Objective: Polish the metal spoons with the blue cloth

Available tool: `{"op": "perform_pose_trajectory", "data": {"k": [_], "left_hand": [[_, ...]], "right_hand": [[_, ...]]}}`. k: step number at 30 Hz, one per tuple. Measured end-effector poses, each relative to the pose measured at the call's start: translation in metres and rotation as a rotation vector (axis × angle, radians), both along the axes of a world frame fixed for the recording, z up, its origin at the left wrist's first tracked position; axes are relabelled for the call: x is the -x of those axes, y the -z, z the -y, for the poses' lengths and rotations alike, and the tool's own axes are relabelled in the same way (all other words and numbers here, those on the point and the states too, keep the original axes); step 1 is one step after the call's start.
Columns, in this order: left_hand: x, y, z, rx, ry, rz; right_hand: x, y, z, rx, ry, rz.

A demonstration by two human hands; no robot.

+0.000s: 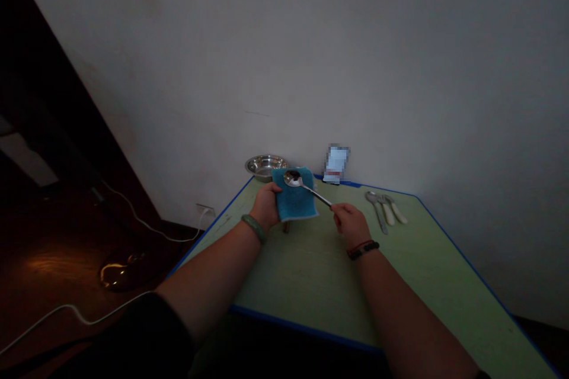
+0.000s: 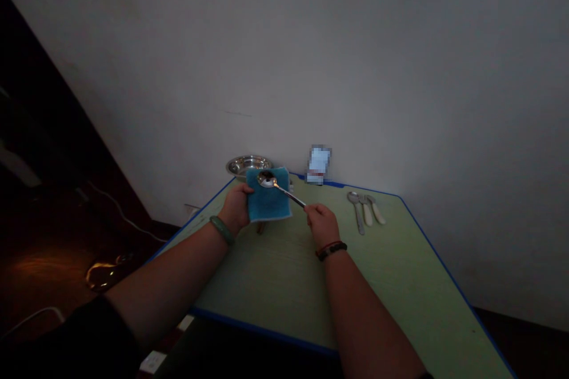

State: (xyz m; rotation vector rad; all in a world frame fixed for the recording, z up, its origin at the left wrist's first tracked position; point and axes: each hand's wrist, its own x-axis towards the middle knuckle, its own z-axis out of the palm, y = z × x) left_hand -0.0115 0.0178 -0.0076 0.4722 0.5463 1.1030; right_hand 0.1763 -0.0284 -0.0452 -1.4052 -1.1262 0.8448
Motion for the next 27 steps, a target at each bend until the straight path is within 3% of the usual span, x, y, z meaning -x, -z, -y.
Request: {"op": "perform_pose_trajectory", "data": {"k": [10,20,27], "left_hand": [[-0.0001,0.0005,0.0005,-0.036,0.058,0.028],[-0.0001,-0.0013,-0.0009,0.032,-0.042,-0.045],[0.0009,-0.0006,-0.0027,0.058,-0.072,-0.091]], "right_hand": [[-0.0010,0.0004,0.0012,-0.133,0.090,0.053],[0.0022,-0.0070,0.0060,-0.138,0.093,0.142],[0.0000,-0.0012,0.0014,-0.160,0.061,0.214]]}}
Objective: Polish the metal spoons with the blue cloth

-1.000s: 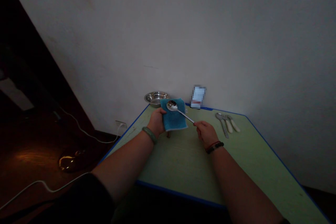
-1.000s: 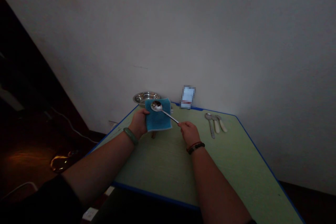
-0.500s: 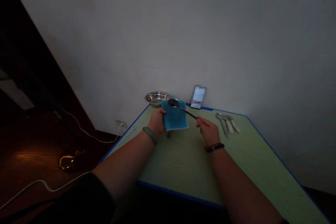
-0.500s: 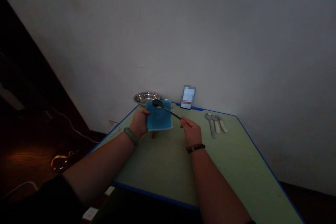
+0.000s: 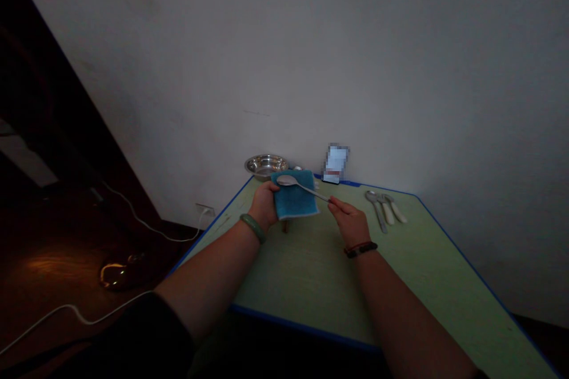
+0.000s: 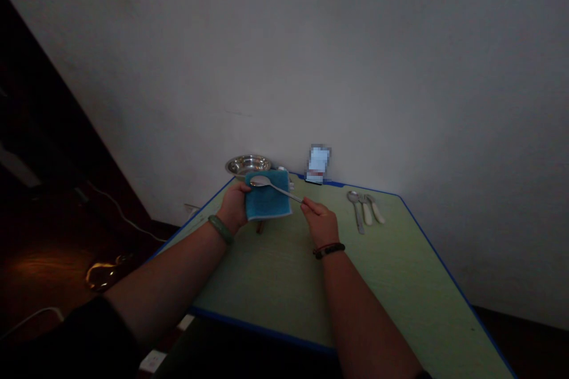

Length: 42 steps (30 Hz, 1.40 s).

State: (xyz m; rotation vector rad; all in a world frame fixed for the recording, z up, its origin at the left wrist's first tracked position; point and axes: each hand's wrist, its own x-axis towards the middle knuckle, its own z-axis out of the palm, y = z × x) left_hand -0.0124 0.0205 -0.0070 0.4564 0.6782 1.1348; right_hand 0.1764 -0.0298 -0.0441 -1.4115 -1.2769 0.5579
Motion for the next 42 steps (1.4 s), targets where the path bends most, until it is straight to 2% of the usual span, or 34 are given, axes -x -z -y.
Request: {"op": "perform_pose_trajectory", "data": {"k": [15,22,29,33,37,42], "left_hand": [[0.0004,-0.0052,0.0037,-0.002,0.005,0.026],[0.0000,-0.0065,0.0059,-0.005,0.026,0.015],[-0.0004,-0.0031,0.0037,0.016,0.014,0.015],[-0.0004,-0.0040,0.0043,0.002,0.026,0.048],[-0.0007,-0.0054,0.0055,0.009,0.001,0.042],[-0.0014,-0.0066,0.0059,0.023,0.025,0.050]], "right_hand": [[0.0008,0.0032,-0.0018,0.070,-0.107,0.163],[-0.0005,0.0070,-0.0030,0.129,-0.112,0.239],[0.0000,0.0085,-0.0040,0.077,-0.177,0.224],[0.0006,0.0072,-0.0030,0.098,-0.221,0.246],[0.0018,0.0043,-0.0011,0.134,-0.203,0.314],[0.0034,0.0034,-0.0007,0.085,-0.187,0.366]]}}
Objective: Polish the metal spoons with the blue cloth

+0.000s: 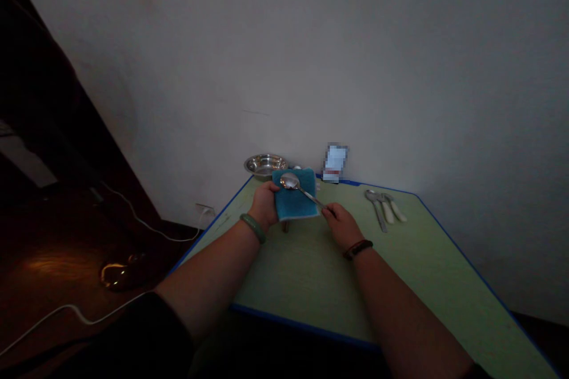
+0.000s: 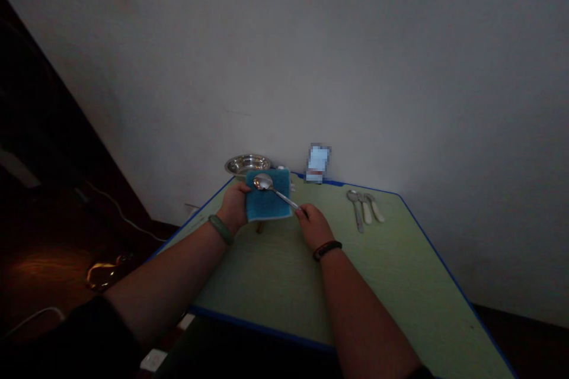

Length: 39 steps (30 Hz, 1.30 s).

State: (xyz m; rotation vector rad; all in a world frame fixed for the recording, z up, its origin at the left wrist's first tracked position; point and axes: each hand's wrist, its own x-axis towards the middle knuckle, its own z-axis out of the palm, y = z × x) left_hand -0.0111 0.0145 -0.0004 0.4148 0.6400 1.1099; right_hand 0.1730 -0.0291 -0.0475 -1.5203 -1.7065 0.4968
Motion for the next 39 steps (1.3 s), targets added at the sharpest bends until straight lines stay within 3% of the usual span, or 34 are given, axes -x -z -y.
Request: {"op": "perform_pose_trajectory", "data": {"k": [21,28,39], "left_hand": [[0.0004,0.0024,-0.0019,0.005,0.010,0.019],[0.0019,0.0052,-0.0037,-0.015,-0.028,0.021],[-0.0004,0.0074,-0.0030,0.022,0.035,-0.021]], "right_hand": [[0.0002,0.0024,0.0004,0.025,-0.022,-0.100],[0.0015,-0.0003,0.0022,0.059,-0.100,-0.144],[0.0028,-0.0007,0.0032,0.067,-0.091,-0.143]]}}
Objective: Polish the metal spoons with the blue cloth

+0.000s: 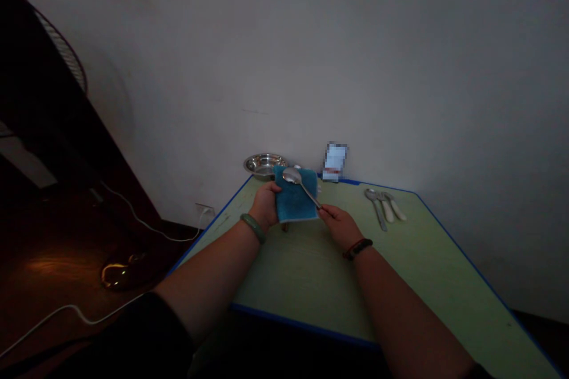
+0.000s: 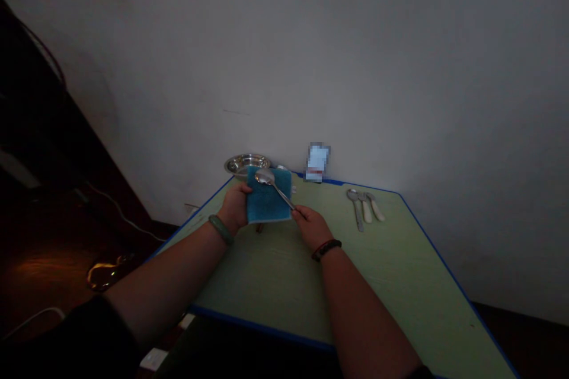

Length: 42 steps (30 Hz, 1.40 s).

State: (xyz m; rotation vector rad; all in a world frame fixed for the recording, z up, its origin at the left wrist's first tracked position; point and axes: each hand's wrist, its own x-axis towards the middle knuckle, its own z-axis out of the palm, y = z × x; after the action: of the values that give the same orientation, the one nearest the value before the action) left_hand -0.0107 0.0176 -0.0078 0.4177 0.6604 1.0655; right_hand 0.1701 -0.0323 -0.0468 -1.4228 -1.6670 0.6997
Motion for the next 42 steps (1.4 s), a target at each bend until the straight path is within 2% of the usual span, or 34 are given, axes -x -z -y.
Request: {"op": "perform_pose_trajectory", "data": {"k": [8,25,31,42], "left_hand": [[-0.0017,-0.0053,0.0040,-0.013,0.025,0.014],[0.0023,-0.0010,-0.0013,-0.022,-0.021,-0.044],[0.0021,-0.0014,-0.0022,-0.021,-0.077,-0.055],[0.0016,-0.0013,-0.0009,0.001,-0.047,0.008]], "right_hand": [[-0.0008,0.0024,-0.0019,-0.022,0.062,0.029],[-0.0023,0.0040,-0.0034,-0.027,0.090,0.083],[-0.0011,0.0040,-0.0023,0.008,0.034,0.042],[-0.0009,0.0009,-0.0023,0.008,-0.044,0.066]]}}
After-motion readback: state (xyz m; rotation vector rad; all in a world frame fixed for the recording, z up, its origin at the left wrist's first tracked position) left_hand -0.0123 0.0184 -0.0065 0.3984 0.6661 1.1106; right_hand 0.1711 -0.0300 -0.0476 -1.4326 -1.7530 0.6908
